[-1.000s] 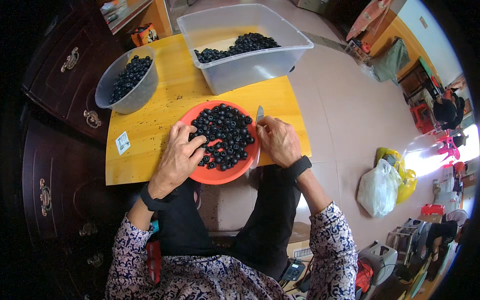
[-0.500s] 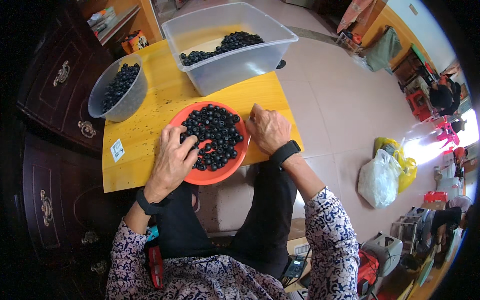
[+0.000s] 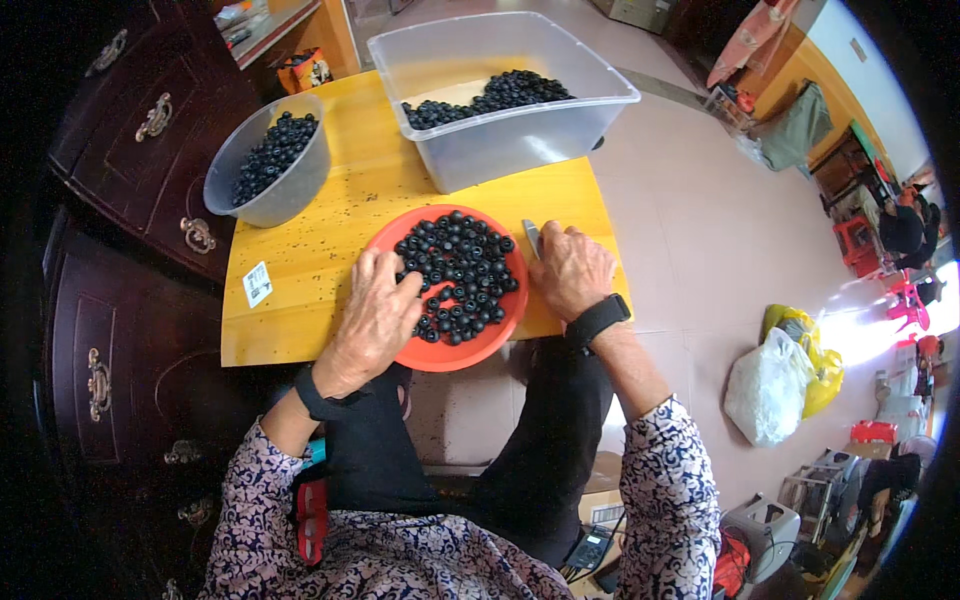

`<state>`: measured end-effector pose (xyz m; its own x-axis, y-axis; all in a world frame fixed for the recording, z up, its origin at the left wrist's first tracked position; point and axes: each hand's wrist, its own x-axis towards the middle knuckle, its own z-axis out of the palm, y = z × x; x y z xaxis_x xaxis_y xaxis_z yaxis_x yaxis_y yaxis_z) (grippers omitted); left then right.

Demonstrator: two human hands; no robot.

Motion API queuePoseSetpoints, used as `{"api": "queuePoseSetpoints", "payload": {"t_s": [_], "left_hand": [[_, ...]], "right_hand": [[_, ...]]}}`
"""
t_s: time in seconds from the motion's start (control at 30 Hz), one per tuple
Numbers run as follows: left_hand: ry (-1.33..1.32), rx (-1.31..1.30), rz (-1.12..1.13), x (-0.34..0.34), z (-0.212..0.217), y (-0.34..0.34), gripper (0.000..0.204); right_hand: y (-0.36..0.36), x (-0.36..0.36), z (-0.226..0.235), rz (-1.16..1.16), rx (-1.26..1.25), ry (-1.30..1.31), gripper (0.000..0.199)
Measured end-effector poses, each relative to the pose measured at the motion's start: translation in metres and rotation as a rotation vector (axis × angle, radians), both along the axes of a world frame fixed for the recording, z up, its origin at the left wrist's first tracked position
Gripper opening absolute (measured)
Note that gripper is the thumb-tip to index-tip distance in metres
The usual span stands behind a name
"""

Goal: Manually inspect grapes from a bowl, cutting away stems or bad fruit with a knife before placing them into a plastic container.

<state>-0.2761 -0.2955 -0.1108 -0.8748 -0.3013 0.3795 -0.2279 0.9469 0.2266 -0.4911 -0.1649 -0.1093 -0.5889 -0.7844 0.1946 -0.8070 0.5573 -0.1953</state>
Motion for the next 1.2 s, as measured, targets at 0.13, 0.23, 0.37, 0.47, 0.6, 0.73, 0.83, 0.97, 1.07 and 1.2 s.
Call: {"api": "queuePoseSetpoints", "payload": {"t_s": [0.13,0.23,0.37,0.47,0.6,0.73,0.83,0.97,1.07,1.2], "left_hand": [[-0.007,0.050,0.035,-0.001,-0.002,0.002,0.013],[-0.035,0.051,0.042,-0.003,-0.003,0.004,0.016],[0.017,0.039,0.044,-0.003,-0.008,0.003,0.015],[0.083,0.066,0.003,-0.003,-0.006,0.000,0.012],[0.207,0.068,-0.002,0.001,0.000,-0.002,0.012],[0.288,0.150,-0.048,0.007,0.010,0.006,0.012],[0.289,0.954,-0.085,0.025,0.014,0.022,0.012],[0.278,1.468,-0.088,0.042,0.020,0.056,0.015],[0.220,1.482,-0.124,0.053,0.017,0.070,0.018],[0.138,1.369,-0.125,0.059,0.013,0.082,0.019]], "right_hand": [[0.007,0.002,0.005,0.010,0.017,-0.073,0.019],[0.011,-0.005,-0.004,0.020,-0.011,-0.064,0.024],[0.016,-0.010,-0.013,0.086,-0.024,-0.115,0.023],[0.024,-0.006,-0.019,0.089,-0.194,-0.048,0.018],[0.032,0.006,0.003,-0.042,-0.347,-0.166,0.016],[0.044,0.043,0.020,-0.032,-0.751,-0.737,0.018],[0.054,0.098,0.042,-0.083,-0.792,-1.322,0.014],[0.066,0.140,0.022,-0.017,-0.876,-1.658,0.022],[0.071,0.153,0.012,0.001,-0.883,-1.572,0.015],[0.079,0.163,-0.002,-0.004,-0.981,-1.607,0.012]]}}
